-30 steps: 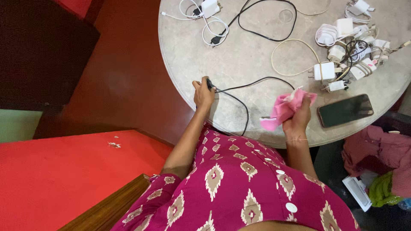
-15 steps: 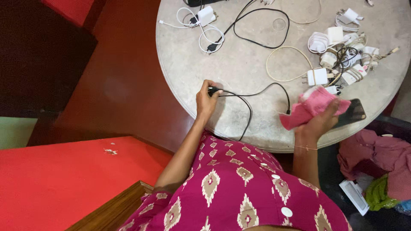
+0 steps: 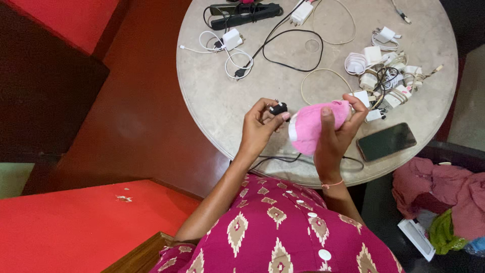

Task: The person wipes and cleans various electronic accessories on a round table using a pink cloth. They handle multiple black and white charging cables and adapters, wiping each item individually and placing them back on the table. The person also wipes a white power adapter and a black cable, then coils the cable and sets it aside.

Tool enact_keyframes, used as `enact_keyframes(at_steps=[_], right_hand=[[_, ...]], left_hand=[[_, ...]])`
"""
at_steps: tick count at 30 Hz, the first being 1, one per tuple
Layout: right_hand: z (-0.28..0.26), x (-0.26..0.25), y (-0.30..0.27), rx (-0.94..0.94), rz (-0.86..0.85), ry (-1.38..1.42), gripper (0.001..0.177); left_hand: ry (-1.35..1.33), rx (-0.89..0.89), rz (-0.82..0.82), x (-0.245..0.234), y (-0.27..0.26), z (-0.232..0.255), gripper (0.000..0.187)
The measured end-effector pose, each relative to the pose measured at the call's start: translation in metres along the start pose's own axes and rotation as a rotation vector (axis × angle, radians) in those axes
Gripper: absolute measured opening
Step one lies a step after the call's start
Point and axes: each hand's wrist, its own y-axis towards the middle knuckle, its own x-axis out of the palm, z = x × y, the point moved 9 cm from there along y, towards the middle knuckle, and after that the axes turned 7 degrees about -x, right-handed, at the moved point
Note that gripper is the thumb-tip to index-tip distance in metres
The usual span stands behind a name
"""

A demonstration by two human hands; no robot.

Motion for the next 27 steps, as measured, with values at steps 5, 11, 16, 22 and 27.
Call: enact_keyframes(at_steps=[5,11,16,22,27], right_hand=[[-0.009,0.029,0.0,-0.03,-0.105,-0.115,0.038],[0.017,0.038,0.026,0.036,-0.076,-0.219,0.049],[0.079,0.042,0.075,0.229,-0.138,0.013,0.056],[0.102,0.048,0.115,0.311,-0.152,0.39,0.05],[0.061,0.03,0.107,0.236,-0.099,0.386,0.045]], left_hand=[[0.284,0.299,0.012,0.034,-0.024,0.026,0.026],[0.498,0.454,-0.038,0.052,-0.007,0.066,0.021],[0.44,0.389,-0.12,0.057,0.025,0.081,0.02],[0.143,0.252,-0.265,0.061,0.066,0.061,0.021],[-0.679,-0.209,-0.267,0.024,0.12,0.006,0.034]])
